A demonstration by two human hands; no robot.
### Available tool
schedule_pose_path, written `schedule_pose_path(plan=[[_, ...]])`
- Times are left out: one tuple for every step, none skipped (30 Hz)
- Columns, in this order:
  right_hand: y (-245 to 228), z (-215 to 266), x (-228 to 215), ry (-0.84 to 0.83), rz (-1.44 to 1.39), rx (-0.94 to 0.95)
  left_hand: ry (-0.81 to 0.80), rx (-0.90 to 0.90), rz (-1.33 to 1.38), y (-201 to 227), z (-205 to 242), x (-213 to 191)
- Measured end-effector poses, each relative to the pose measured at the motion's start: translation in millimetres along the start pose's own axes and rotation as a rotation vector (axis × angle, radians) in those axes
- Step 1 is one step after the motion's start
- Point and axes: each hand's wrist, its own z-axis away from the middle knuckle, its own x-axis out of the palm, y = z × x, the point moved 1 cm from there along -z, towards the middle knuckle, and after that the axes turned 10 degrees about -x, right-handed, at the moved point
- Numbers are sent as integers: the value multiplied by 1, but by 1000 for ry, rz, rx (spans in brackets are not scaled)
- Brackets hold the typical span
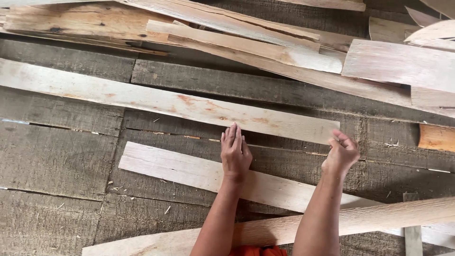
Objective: The person selects and positions thin wooden planks on a workbench, then uses a red utility knife to cut them to size. The person repeatedly aligns the planks and makes cuts, handling each piece individually.
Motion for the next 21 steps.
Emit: schedule_pose_path(plan=[[7, -2, -3, 1, 4, 1, -4, -1, 1, 1, 1, 0], [13, -5, -3, 9, -5, -1, 7, 3, -2, 1, 1, 0], [20, -8, -4, 18, -13, -4, 18, 7, -6, 1, 0, -1], [20, -6, -4, 17, -12, -3, 17, 6, -7, 1, 1, -1], [20, -4, -4, 24, -24, -3, 22, -2, -3, 0, 2, -1], [20, -3, -2, 31, -39, -5, 31, -8, 0, -1, 1, 0], [17, -5, -2, 30, -42, -5, 34, -7, -2, 1, -1, -3], [15, -5, -4, 39, -26, 4, 49, 14, 15, 4, -1, -6], [14, -5, -6, 48, -10, 13, 65, 35, 33, 6, -1, -9], [16, -7, -9, 49, -10, 13, 65, 35, 34, 8, 0, -10], [17, -10, -11, 59, -22, -6, 63, 40, 47, 9, 1, -11], [19, -12, -14, 66, -33, -24, 61, 41, 58, 10, 2, -13], [17, -10, -11, 65, -31, -25, 60, 39, 58, 7, 2, -9], [15, -8, -8, 33, 8, -8, 70, 24, 25, 5, 2, -6], [12, -6, -5, 1, 47, 8, 80, 8, -8, 2, 2, -3], [8, -2, 1, 1, 45, 7, 82, 10, -8, 3, 0, -5], [4, 2, 8, -17, 34, 1, 62, -12, -88, 3, -2, -7], [0, 6, 13, -34, 25, -4, 40, -35, -167, 4, -3, -9], [-3, 12, 18, -34, 26, -5, 39, -36, -166, 10, -6, -13], [-7, 17, 23, -68, 61, 2, -48, -104, -224, 14, -10, -17], [-10, 22, 29, -102, 96, 9, -135, -172, -281, 19, -14, -21]])
